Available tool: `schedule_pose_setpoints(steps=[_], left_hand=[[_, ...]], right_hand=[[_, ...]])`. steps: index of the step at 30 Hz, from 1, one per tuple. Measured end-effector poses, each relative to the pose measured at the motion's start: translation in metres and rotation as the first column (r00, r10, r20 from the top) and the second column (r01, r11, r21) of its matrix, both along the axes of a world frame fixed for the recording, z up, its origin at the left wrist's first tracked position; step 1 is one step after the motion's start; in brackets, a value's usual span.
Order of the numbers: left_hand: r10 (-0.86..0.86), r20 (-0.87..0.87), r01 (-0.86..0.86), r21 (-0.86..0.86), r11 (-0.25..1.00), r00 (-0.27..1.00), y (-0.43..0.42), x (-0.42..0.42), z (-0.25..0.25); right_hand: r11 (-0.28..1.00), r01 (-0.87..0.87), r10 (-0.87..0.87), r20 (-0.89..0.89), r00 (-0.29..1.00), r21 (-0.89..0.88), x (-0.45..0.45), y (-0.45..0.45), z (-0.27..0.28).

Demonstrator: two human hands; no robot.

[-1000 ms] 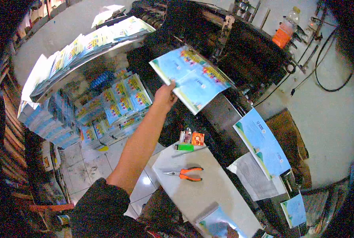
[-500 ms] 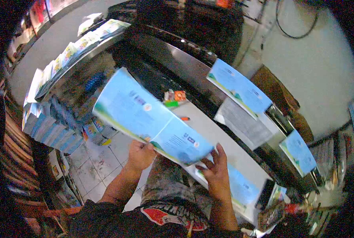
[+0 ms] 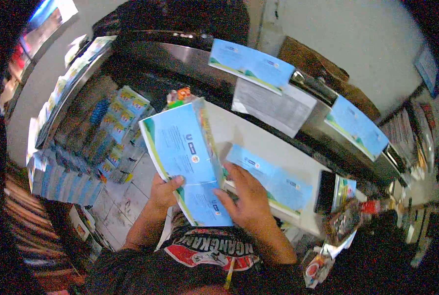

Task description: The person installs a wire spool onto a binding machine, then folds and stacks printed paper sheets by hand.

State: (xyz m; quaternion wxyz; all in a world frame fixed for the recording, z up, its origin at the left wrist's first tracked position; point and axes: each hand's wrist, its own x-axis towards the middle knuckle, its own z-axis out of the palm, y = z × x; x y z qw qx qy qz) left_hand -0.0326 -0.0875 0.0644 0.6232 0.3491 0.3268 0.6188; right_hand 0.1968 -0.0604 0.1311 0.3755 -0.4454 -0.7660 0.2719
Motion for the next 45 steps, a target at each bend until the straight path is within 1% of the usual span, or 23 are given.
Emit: schedule_pose_setpoints(steps=[1, 5, 7, 8, 10, 11, 13, 17, 20, 22, 23, 25, 26, 28, 31, 32, 34, 35, 37, 38, 40, 44, 45], left_hand=[[-0.057, -0.041, 0.056, -0.036, 0.998, 0.998, -0.002, 0.007, 0.004], [-0.063, -0.098, 0.060, -0.025, 0.998, 0.993, -0.005, 0.028, 0.009], [-0.070, -0.152, 0.068, -0.019, 0.998, 0.986, -0.006, 0.031, 0.008], [-0.072, -0.151, 0.069, -0.027, 0.997, 0.986, -0.007, 0.032, 0.009], [-0.097, -0.127, 0.092, -0.047, 0.995, 0.987, -0.004, 0.034, 0.013], [-0.100, -0.126, 0.094, -0.052, 0.994, 0.987, -0.003, 0.034, 0.012], [-0.113, -0.182, 0.101, -0.073, 0.992, 0.977, -0.003, 0.032, 0.007], [-0.159, -0.219, 0.151, -0.053, 0.987, 0.963, -0.002, 0.032, -0.001], [-0.197, -0.173, 0.192, -0.044, 0.980, 0.965, -0.003, 0.036, -0.006], [-0.224, -0.119, 0.219, -0.053, 0.974, 0.967, -0.003, 0.034, -0.011], [-0.219, -0.118, 0.215, -0.050, 0.975, 0.969, -0.001, 0.036, -0.010], [-0.268, -0.041, 0.261, -0.123, 0.957, 0.963, 0.000, 0.037, -0.005], [-0.264, -0.042, 0.257, -0.119, 0.959, 0.964, 0.001, 0.036, -0.007], [-0.299, -0.138, 0.277, -0.159, 0.948, 0.944, 0.002, 0.034, -0.012], [-0.278, -0.101, 0.258, -0.169, 0.951, 0.955, 0.002, 0.038, -0.010], [-0.277, -0.101, 0.258, -0.168, 0.952, 0.956, 0.002, 0.037, -0.011], [-0.294, -0.156, 0.267, -0.172, 0.948, 0.943, 0.003, 0.035, -0.015], [-0.294, -0.154, 0.267, -0.174, 0.948, 0.944, 0.003, 0.035, -0.015], [-0.287, -0.153, 0.261, -0.174, 0.950, 0.945, 0.002, 0.035, -0.014], [-0.292, -0.151, 0.264, -0.180, 0.948, 0.944, 0.002, 0.033, -0.017], [-0.234, -0.186, 0.200, -0.183, 0.963, 0.954, 0.000, 0.031, -0.027], [-0.229, -0.106, 0.207, -0.188, 0.960, 0.968, 0.002, 0.033, -0.015], [-0.229, -0.092, 0.210, -0.179, 0.961, 0.969, 0.002, 0.034, -0.011]], right_hand=[[0.995, -0.006, -0.003, 0.093, 0.996, 0.095, -0.004, -0.001, 0.001], [0.997, 0.027, -0.032, 0.077, 0.996, 0.071, -0.004, -0.005, -0.013], [0.995, 0.018, -0.018, 0.006, 1.000, -0.093, -0.001, -0.008, -0.018], [0.995, 0.019, -0.019, 0.006, 1.000, -0.101, -0.001, -0.008, -0.020], [0.952, 0.007, -0.065, -0.180, 0.982, -0.306, 0.002, -0.008, -0.023], [0.951, 0.009, -0.068, -0.180, 0.981, -0.310, 0.003, -0.006, -0.024], [0.979, -0.020, 0.005, -0.074, 0.997, -0.204, 0.006, -0.004, -0.028], [0.966, -0.018, -0.002, -0.075, 0.997, -0.259, 0.013, -0.003, -0.028], [0.973, -0.017, 0.003, -0.061, 0.998, -0.232, 0.018, -0.001, -0.032], [0.952, -0.103, 0.113, 0.017, 0.993, -0.289, 0.023, 0.002, -0.033], [0.952, -0.107, 0.118, 0.020, 0.993, -0.287, 0.022, 0.003, -0.034], [0.928, 0.040, -0.117, -0.187, 0.975, -0.371, 0.019, 0.002, -0.036], [0.929, 0.036, -0.112, -0.187, 0.976, -0.368, 0.018, 0.003, -0.040], [0.907, 0.041, -0.184, -0.308, 0.934, -0.418, 0.019, 0.005, -0.047], [0.898, 0.035, -0.185, -0.306, 0.934, -0.438, 0.019, 0.007, -0.049], [0.899, 0.034, -0.184, -0.306, 0.934, -0.437, 0.019, 0.007, -0.047], [0.960, 0.015, -0.101, -0.297, 0.949, -0.281, 0.021, 0.006, -0.043], [0.959, 0.014, -0.101, -0.296, 0.950, -0.283, 0.021, 0.006, -0.043], [0.998, -0.055, 0.043, -0.232, 0.972, -0.043, 0.023, 0.009, -0.043], [0.997, -0.051, 0.038, -0.232, 0.972, -0.049, 0.022, 0.009, -0.043], [0.991, -0.135, 0.132, -0.144, 0.981, -0.014, 0.023, 0.006, -0.043], [0.993, -0.099, 0.087, -0.150, 0.985, -0.072, 0.019, 0.000, -0.038], [0.975, -0.053, 0.008, -0.203, 0.979, -0.215, 0.018, -0.002, -0.034]])
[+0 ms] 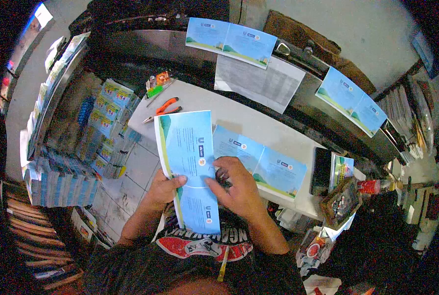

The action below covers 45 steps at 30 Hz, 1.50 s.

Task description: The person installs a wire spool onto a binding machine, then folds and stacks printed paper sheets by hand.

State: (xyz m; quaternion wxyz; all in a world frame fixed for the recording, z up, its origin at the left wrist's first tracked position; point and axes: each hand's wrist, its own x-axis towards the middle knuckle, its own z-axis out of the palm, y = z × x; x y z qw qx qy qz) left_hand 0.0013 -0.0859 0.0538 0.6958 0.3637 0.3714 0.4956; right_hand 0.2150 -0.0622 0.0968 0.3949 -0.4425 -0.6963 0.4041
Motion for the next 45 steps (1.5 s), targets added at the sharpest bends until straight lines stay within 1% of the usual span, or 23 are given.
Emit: schedule_pose_setpoints(steps=[1, 5, 7, 11, 14, 16, 20, 23, 26, 28, 29, 31, 32, 35, 36, 37, 38, 39, 40, 41, 43, 44, 45], left_hand=[[0.000, 0.015, 0.000, 0.006, 1.000, 1.000, -0.001, 0.001, 0.002], [-0.004, 0.001, 0.004, 0.022, 1.000, 1.000, -0.002, 0.001, 0.000], [-0.024, 0.014, 0.023, 0.055, 0.998, 1.000, 0.000, 0.001, 0.002], [-0.037, -0.026, 0.039, 0.088, 0.995, 0.999, 0.000, -0.002, 0.000], [-0.019, -0.021, 0.020, 0.063, 0.998, 1.000, -0.001, -0.001, 0.004], [-0.014, -0.008, 0.015, 0.069, 0.997, 1.000, -0.001, -0.001, 0.005], [-0.013, -0.008, 0.014, 0.084, 0.996, 1.000, 0.001, 0.001, 0.006], [-0.025, -0.038, 0.028, 0.102, 0.994, 0.999, 0.001, -0.001, 0.002], [-0.040, -0.040, 0.043, 0.102, 0.994, 0.998, 0.000, -0.003, 0.000], [-0.087, -0.022, 0.088, 0.089, 0.992, 0.996, -0.003, -0.004, -0.003], [-0.086, -0.022, 0.088, 0.089, 0.992, 0.996, -0.005, -0.005, -0.004], [-0.032, -0.128, 0.044, 0.100, 0.994, 0.991, -0.007, -0.005, -0.005], [-0.024, -0.126, 0.038, 0.104, 0.994, 0.992, -0.006, -0.007, -0.001], [0.118, -0.165, -0.115, 0.026, 0.993, 0.979, 0.004, -0.007, 0.020], [0.133, -0.184, -0.137, -0.012, 0.990, 0.974, 0.006, -0.006, 0.026], [0.147, -0.205, -0.161, -0.054, 0.985, 0.968, 0.006, -0.005, 0.032], [0.155, -0.200, -0.168, -0.047, 0.985, 0.967, 0.004, 0.000, 0.040], [0.029, -0.277, -0.035, -0.018, 0.999, 0.960, 0.003, 0.010, 0.049], [-0.093, -0.358, 0.099, -0.003, 0.995, 0.929, 0.002, 0.019, 0.052], [-0.082, -0.358, 0.090, 0.005, 0.996, 0.930, 0.003, 0.027, 0.051], [-0.013, -0.355, 0.182, 0.448, 0.875, 0.935, 0.006, 0.037, 0.048], [-0.010, -0.353, 0.180, 0.451, 0.874, 0.936, 0.007, 0.035, 0.043], [-0.049, -0.462, 0.304, 0.497, 0.813, 0.886, 0.007, 0.032, 0.036]], right_hand=[[0.988, 0.050, -0.056, -0.043, 0.997, -0.149, -0.001, -0.001, 0.002], [0.967, 0.107, -0.128, -0.080, 0.989, -0.229, -0.003, 0.000, -0.009], [0.998, 0.023, -0.024, 0.028, 0.999, 0.058, -0.003, 0.004, -0.009], [0.986, -0.077, 0.068, 0.069, 0.995, 0.150, 0.001, 0.006, -0.011], [1.000, 0.000, 0.000, -0.033, 0.999, -0.002, -0.002, 0.002, -0.012], [0.979, 0.030, -0.064, -0.165, 0.984, -0.203, -0.004, 0.000, -0.013], [0.958, 0.074, -0.122, -0.161, 0.979, -0.276, -0.007, 0.001, -0.008], [0.986, 0.090, -0.100, -0.067, 0.993, -0.143, -0.008, -0.001, -0.011], [0.965, 0.087, -0.117, -0.110, 0.987, -0.247, -0.007, 0.001, -0.011], [0.900, 0.205, -0.297, -0.194, 0.935, -0.385, -0.002, 0.004, -0.014], [0.900, 0.205, -0.296, -0.194, 0.935, -0.385, 0.004, 0.006, -0.021], [0.938, 0.324, -0.340, -0.135, 0.931, -0.126, 0.015, 0.015, -0.030], [0.940, 0.318, -0.333, -0.134, 0.933, -0.122, 0.016, 0.015, -0.025], [0.800, 0.400, -0.553, 0.288, 0.782, 0.447, 0.025, 0.008, 0.009], [0.961, 0.274, -0.275, 0.148, 0.950, 0.033, 0.031, 0.000, 0.010], [0.972, 0.073, -0.050, 0.107, 0.993, -0.225, 0.025, -0.007, 0.025], [0.995, -0.014, 0.035, 0.218, 0.975, -0.097, 0.015, -0.014, 0.026], [0.993, -0.118, 0.103, 0.334, 0.937, 0.025, 0.006, -0.019, 0.026], [0.991, -0.126, 0.108, 0.336, 0.936, 0.033, 0.001, -0.021, 0.025], [0.992, -0.088, 0.056, 0.303, 0.951, 0.093, -0.005, -0.021, 0.021], [0.987, -0.050, 0.007, 0.267, 0.964, 0.154, -0.005, -0.022, 0.008], [0.999, -0.012, 0.020, 0.232, 0.972, -0.037, 0.003, -0.022, -0.001], [0.973, 0.023, 0.023, 0.197, 0.980, -0.229, 0.010, -0.022, -0.008]])
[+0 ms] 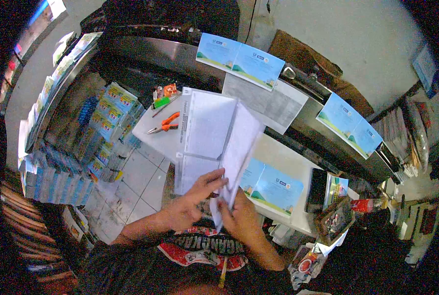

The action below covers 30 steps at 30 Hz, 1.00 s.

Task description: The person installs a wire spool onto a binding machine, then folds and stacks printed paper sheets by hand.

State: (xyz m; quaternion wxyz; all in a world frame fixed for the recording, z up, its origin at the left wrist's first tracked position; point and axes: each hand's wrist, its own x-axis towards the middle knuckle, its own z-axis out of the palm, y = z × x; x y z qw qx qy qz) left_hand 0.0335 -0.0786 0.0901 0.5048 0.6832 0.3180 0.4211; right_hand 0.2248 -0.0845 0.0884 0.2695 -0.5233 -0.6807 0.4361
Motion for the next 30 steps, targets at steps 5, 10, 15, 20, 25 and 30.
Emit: schedule_pose_setpoints(steps=[5, 10, 15, 20, 25, 30], left_hand=[[-0.068, -0.150, 0.084, 0.103, 0.991, 0.986, -0.008, 0.028, -0.029], [0.362, 0.014, -0.347, 0.319, 0.882, 0.932, -0.021, 0.025, -0.033], [0.637, 0.116, -0.636, 0.320, 0.702, 0.762, -0.012, 0.058, -0.058], [0.695, -0.037, -0.604, 0.462, 0.649, 0.718, 0.036, 0.030, -0.044], [0.739, -0.195, -0.606, 0.460, 0.649, 0.645, 0.048, 0.025, -0.047], [0.752, -0.215, -0.615, 0.459, 0.641, 0.623, 0.048, 0.026, -0.050]], right_hand=[[0.952, 0.291, -0.296, -0.037, 0.955, -0.093, 0.047, -0.009, -0.020], [0.839, 0.545, -0.535, -0.195, 0.822, -0.004, 0.128, -0.041, -0.035], [0.633, 0.740, -0.772, 0.258, 0.581, 0.228, 0.275, -0.076, 0.029], [0.203, 0.398, -0.943, 0.070, 0.324, 0.895, 0.409, 0.018, 0.151], [0.336, 0.086, -0.799, 0.235, 0.554, 0.938, 0.427, 0.144, 0.140], [0.605, 0.048, -0.622, 0.434, 0.652, 0.795, 0.444, 0.159, 0.035]])
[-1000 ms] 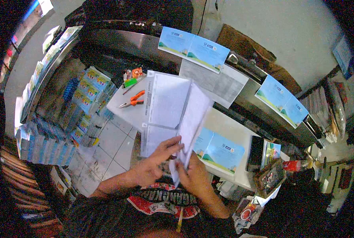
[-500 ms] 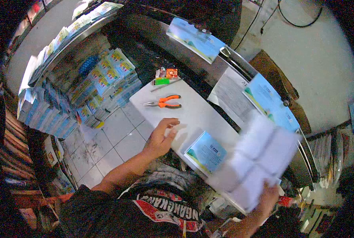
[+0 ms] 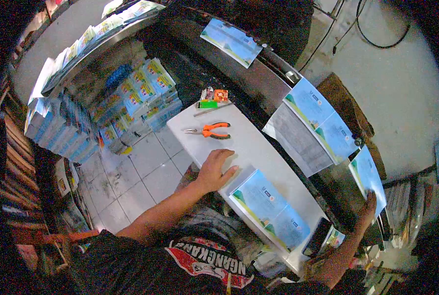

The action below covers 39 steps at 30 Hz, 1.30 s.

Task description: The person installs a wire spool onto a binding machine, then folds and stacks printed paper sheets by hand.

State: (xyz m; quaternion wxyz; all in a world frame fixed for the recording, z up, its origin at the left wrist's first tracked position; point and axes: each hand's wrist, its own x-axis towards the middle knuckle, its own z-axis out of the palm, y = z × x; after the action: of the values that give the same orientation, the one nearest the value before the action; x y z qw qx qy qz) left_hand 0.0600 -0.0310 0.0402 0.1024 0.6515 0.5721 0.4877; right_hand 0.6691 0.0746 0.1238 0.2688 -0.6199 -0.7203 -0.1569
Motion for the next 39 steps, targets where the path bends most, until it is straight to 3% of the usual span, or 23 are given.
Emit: schedule_pose_setpoints(steps=[3, 4, 6, 7, 9, 11, 13, 15, 20, 22, 24, 26, 29, 31, 32, 33, 34, 35, 36, 38, 39], left_hand=[[-0.007, -0.017, 0.007, -0.010, 1.000, 1.000, 0.000, 0.001, 0.004], [-0.005, -0.028, 0.004, -0.021, 1.000, 1.000, 0.000, 0.003, 0.003], [-0.020, -0.029, 0.019, -0.029, 0.999, 0.999, 0.001, 0.003, 0.002], [-0.022, -0.028, 0.021, -0.032, 0.999, 0.999, 0.001, 0.002, 0.002], [-0.015, -0.036, 0.014, -0.032, 0.999, 0.999, 0.003, 0.002, 0.000], [-0.018, -0.048, 0.016, -0.040, 0.999, 0.999, 0.000, 0.002, 0.002], [-0.020, -0.042, 0.018, -0.041, 0.999, 0.999, -0.003, 0.001, 0.006], [-0.012, -0.039, 0.012, 0.005, 1.000, 0.999, -0.003, 0.001, 0.004], [-0.002, -0.027, 0.003, 0.059, 0.998, 1.000, -0.003, 0.003, -0.001], [-0.019, -0.022, 0.020, 0.034, 0.999, 1.000, -0.002, 0.004, -0.004], [-0.008, -0.033, 0.009, 0.021, 1.000, 0.999, -0.002, 0.004, -0.002], [0.010, -0.045, -0.010, 0.013, 1.000, 0.999, -0.001, 0.008, -0.002], [0.018, 0.016, -0.019, 0.038, 0.999, 1.000, -0.003, 0.007, -0.004], [-0.006, -0.044, 0.008, 0.042, 0.999, 0.999, -0.002, 0.007, -0.008], [-0.002, -0.029, 0.003, 0.036, 0.999, 1.000, -0.003, 0.010, -0.010], [-0.008, -0.059, 0.011, 0.057, 0.998, 0.998, -0.002, 0.009, -0.008], [-0.015, -0.091, 0.021, 0.072, 0.997, 0.996, -0.004, 0.009, -0.008], [-0.011, -0.087, 0.016, 0.066, 0.998, 0.996, -0.006, 0.009, -0.009], [-0.005, -0.079, 0.011, 0.068, 0.998, 0.997, -0.005, 0.010, -0.009], [-0.002, -0.072, 0.007, 0.070, 0.998, 0.997, -0.004, 0.010, -0.008], [0.000, -0.067, 0.004, 0.056, 0.998, 0.998, -0.003, 0.012, -0.003]], right_hand=[[0.991, 0.123, -0.116, 0.114, 0.987, -0.060, -0.015, -0.032, 0.004], [0.989, 0.134, -0.126, 0.111, 0.986, -0.069, -0.014, -0.041, -0.003], [0.928, 0.234, -0.236, 0.029, 0.971, -0.289, -0.017, -0.055, -0.007], [0.930, 0.237, -0.240, 0.023, 0.970, -0.282, -0.035, -0.064, -0.004], [0.942, 0.078, -0.069, 0.039, 0.997, -0.326, -0.113, -0.087, 0.009], [0.863, 0.034, -0.066, -0.047, 0.997, -0.504, -0.198, -0.115, 0.014], [0.794, -0.057, 0.065, -0.008, 0.998, -0.605, -0.279, -0.149, 0.014], [0.768, -0.241, 0.346, 0.068, 0.936, -0.594, -0.319, -0.179, 0.002], [0.684, -0.223, 0.444, 0.154, 0.883, -0.695, -0.325, -0.203, -0.019], [0.536, -0.270, 0.391, -0.049, 0.919, -0.800, -0.316, -0.196, -0.011], [0.581, -0.347, 0.462, -0.052, 0.885, -0.737, -0.310, -0.187, 0.006], [0.455, -0.296, 0.393, -0.109, 0.913, -0.840, -0.304, -0.172, 0.023], [0.750, -0.019, 0.211, 0.212, 0.954, -0.661, -0.279, -0.144, 0.065], [0.855, 0.119, -0.021, 0.195, 0.981, -0.505, -0.207, -0.105, 0.072], [0.922, 0.209, -0.150, 0.197, 0.969, -0.326, -0.190, -0.098, 0.094], [0.952, 0.258, -0.251, 0.064, 0.966, -0.164, -0.150, -0.084, 0.108], [0.961, 0.254, -0.268, 0.156, 0.951, 0.105, -0.150, -0.085, 0.129], [0.946, 0.091, -0.146, 0.157, 0.977, 0.311, -0.127, -0.072, 0.143], [0.947, 0.089, -0.142, 0.156, 0.977, 0.309, -0.099, -0.056, 0.146], [0.874, -0.037, -0.134, 0.313, 0.940, 0.485, -0.055, -0.038, 0.140], [0.931, 0.150, -0.191, 0.094, 0.977, 0.333, -0.052, -0.033, 0.127]])
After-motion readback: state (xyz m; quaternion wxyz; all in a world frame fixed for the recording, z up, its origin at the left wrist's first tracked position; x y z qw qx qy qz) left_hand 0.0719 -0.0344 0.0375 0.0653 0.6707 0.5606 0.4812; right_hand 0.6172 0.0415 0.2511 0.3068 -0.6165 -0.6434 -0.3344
